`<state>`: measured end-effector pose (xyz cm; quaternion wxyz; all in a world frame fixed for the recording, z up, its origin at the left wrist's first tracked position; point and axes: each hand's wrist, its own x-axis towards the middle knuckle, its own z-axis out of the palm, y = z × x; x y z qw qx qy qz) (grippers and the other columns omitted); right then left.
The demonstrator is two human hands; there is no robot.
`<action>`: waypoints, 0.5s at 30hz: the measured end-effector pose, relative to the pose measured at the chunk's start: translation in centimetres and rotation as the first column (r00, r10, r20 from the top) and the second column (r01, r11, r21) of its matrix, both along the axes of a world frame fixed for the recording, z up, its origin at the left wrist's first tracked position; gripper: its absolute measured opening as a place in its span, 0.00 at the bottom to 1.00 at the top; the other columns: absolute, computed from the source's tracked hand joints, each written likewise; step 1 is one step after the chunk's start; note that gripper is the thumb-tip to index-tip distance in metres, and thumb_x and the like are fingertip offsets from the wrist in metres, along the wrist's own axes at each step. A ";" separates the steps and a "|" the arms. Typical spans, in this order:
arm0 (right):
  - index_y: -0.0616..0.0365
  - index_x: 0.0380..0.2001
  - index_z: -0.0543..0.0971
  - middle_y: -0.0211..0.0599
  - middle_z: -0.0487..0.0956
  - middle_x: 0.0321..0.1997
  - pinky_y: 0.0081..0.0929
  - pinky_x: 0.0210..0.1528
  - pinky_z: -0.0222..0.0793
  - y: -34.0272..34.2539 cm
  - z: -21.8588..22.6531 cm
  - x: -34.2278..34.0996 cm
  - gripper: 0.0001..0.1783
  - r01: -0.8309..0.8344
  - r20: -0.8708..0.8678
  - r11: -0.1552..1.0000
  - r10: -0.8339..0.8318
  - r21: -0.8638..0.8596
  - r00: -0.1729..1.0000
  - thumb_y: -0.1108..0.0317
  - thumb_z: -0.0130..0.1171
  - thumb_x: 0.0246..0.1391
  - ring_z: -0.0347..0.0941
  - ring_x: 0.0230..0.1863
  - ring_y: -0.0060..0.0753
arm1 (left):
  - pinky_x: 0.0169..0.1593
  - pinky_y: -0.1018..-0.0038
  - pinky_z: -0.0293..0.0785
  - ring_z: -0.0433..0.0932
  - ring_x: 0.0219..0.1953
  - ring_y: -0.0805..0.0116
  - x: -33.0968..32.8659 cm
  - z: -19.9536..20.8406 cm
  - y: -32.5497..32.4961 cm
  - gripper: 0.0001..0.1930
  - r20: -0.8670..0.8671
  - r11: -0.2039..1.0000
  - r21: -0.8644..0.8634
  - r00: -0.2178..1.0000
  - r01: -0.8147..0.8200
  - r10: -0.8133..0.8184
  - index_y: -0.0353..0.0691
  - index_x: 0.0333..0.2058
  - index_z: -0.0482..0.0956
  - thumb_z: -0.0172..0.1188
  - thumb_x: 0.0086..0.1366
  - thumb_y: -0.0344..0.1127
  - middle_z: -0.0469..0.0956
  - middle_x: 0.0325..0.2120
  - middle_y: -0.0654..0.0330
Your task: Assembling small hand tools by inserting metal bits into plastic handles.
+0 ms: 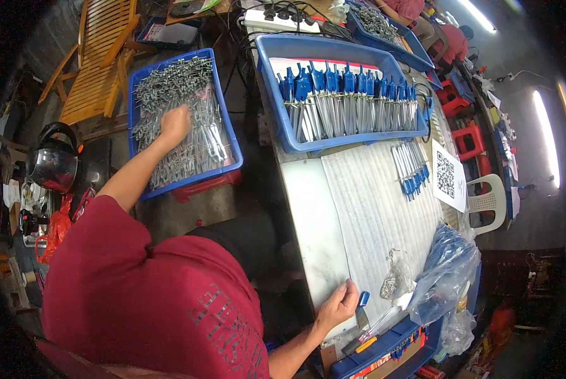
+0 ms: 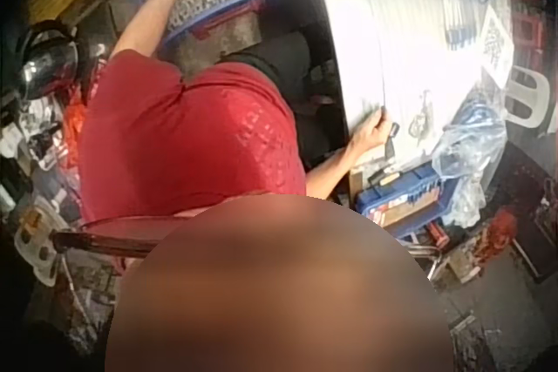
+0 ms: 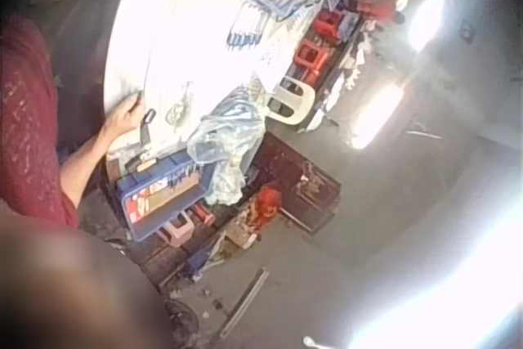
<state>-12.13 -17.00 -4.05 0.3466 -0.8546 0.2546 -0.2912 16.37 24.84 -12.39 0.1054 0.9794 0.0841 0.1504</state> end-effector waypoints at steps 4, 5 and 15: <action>0.68 0.34 0.74 0.44 0.74 0.31 0.25 0.37 0.65 0.0 0.0 0.0 0.11 0.001 0.008 1.000 -0.001 -0.003 1.000 0.71 0.49 0.50 0.70 0.32 0.34 | 0.34 0.57 0.70 0.75 0.30 0.48 -0.1 0.9 -0.6 0.07 -0.038 0.992 -0.093 0.996 -0.083 0.080 0.35 0.25 0.73 0.48 0.52 0.31 0.75 0.25 0.45; 0.68 0.34 0.74 0.44 0.74 0.31 0.26 0.37 0.65 0.0 0.1 0.0 0.11 0.002 -0.002 1.000 -0.002 -0.004 1.000 0.71 0.49 0.50 0.70 0.32 0.34 | 0.34 0.57 0.70 0.75 0.30 0.48 -0.2 0.9 -0.7 0.07 -0.035 0.992 -0.095 0.996 -0.083 0.080 0.35 0.25 0.73 0.48 0.52 0.31 0.75 0.25 0.45; 0.69 0.33 0.74 0.46 0.74 0.31 0.28 0.36 0.65 -0.5 -0.4 -0.3 0.11 -0.008 -0.009 1.000 0.008 -0.023 1.000 0.72 0.49 0.50 0.70 0.32 0.36 | 0.37 0.58 0.70 0.74 0.33 0.50 -0.5 0.7 0.5 0.07 -0.098 0.980 -0.042 0.976 0.192 -0.196 0.38 0.28 0.73 0.49 0.51 0.32 0.74 0.28 0.50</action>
